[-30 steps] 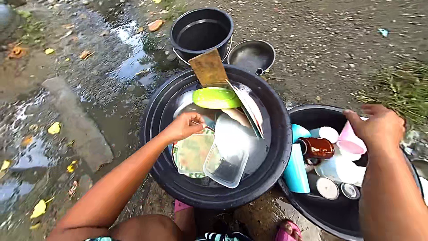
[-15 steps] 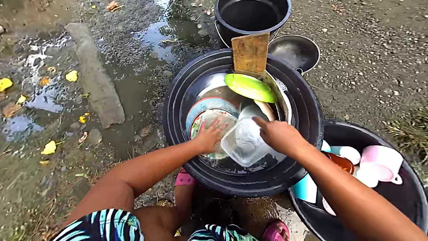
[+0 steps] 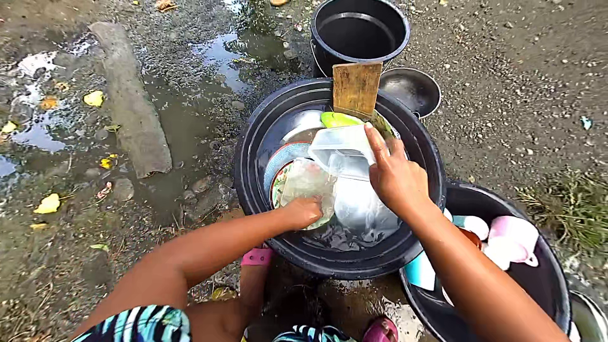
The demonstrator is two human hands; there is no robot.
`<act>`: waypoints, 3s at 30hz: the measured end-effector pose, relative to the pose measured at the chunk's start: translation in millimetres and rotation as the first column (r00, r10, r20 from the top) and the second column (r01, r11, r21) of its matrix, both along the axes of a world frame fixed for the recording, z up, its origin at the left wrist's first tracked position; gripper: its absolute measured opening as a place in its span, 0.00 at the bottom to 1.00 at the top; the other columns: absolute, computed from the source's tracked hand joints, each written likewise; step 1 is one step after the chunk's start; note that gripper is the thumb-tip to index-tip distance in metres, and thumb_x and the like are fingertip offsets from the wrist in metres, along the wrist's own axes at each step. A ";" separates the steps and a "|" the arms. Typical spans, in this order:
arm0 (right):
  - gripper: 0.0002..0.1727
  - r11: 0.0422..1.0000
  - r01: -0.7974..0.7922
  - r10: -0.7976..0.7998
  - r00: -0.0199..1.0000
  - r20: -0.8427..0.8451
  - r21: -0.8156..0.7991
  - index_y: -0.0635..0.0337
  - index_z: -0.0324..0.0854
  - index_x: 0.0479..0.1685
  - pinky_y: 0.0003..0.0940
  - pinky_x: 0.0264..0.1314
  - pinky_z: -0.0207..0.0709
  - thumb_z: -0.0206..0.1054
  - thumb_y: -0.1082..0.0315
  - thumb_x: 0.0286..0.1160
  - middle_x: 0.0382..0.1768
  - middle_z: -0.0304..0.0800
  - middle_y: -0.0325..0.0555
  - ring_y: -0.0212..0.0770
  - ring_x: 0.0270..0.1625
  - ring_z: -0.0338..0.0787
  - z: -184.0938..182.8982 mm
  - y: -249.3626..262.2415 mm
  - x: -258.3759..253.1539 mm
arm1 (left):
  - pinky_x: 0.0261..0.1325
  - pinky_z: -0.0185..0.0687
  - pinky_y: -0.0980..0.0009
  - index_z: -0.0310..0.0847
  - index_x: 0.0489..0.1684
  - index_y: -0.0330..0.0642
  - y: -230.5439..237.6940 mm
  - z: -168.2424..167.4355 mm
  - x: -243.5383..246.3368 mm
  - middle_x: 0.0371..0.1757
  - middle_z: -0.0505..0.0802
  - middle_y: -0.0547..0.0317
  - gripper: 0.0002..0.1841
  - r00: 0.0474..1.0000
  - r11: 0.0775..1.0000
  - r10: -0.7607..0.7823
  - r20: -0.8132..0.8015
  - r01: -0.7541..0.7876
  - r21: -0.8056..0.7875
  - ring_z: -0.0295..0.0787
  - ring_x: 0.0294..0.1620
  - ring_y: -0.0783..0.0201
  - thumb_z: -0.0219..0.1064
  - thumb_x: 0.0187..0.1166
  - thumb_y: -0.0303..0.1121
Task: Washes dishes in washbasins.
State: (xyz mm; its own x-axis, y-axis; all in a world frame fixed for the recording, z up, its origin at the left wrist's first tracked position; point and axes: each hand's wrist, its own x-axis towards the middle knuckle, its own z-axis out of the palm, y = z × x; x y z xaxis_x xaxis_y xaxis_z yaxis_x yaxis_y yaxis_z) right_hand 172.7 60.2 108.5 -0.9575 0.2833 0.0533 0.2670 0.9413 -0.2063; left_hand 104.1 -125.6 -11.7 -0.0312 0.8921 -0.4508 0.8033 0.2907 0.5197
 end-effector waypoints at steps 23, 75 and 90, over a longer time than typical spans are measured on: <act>0.41 0.889 -0.030 0.132 0.972 0.194 -0.458 0.71 0.39 0.94 0.56 0.61 0.83 0.56 0.69 0.86 0.84 0.61 0.77 0.68 0.58 0.91 -135.4 -38.3 14.8 | 0.40 0.87 0.81 0.81 0.56 0.44 -85.2 151.2 -55.3 0.37 0.93 0.72 0.14 0.360 0.376 0.515 0.778 -0.910 0.173 0.89 0.35 0.80 0.48 0.87 0.26; 0.39 0.729 0.470 -0.660 0.675 -0.329 -0.498 0.79 0.61 0.78 0.68 0.77 0.68 0.71 0.84 0.61 0.76 0.65 0.84 0.76 0.77 0.72 -104.6 232.5 184.0 | 0.46 0.87 0.61 0.79 0.65 0.33 162.1 162.8 28.2 0.46 0.91 0.47 0.15 0.656 0.696 0.499 0.566 -0.692 0.189 0.88 0.39 0.62 0.65 0.86 0.32; 0.61 0.868 0.468 -0.465 0.648 0.603 0.166 0.67 0.59 0.87 0.81 0.64 0.70 0.89 0.46 0.53 0.84 0.48 0.88 0.92 0.78 0.62 -76.6 233.2 175.0 | 0.89 0.56 0.46 0.48 0.88 0.19 229.8 41.5 182.4 0.89 0.58 0.21 0.41 0.744 0.923 0.288 0.603 -0.383 0.031 0.56 0.91 0.34 0.65 0.87 0.39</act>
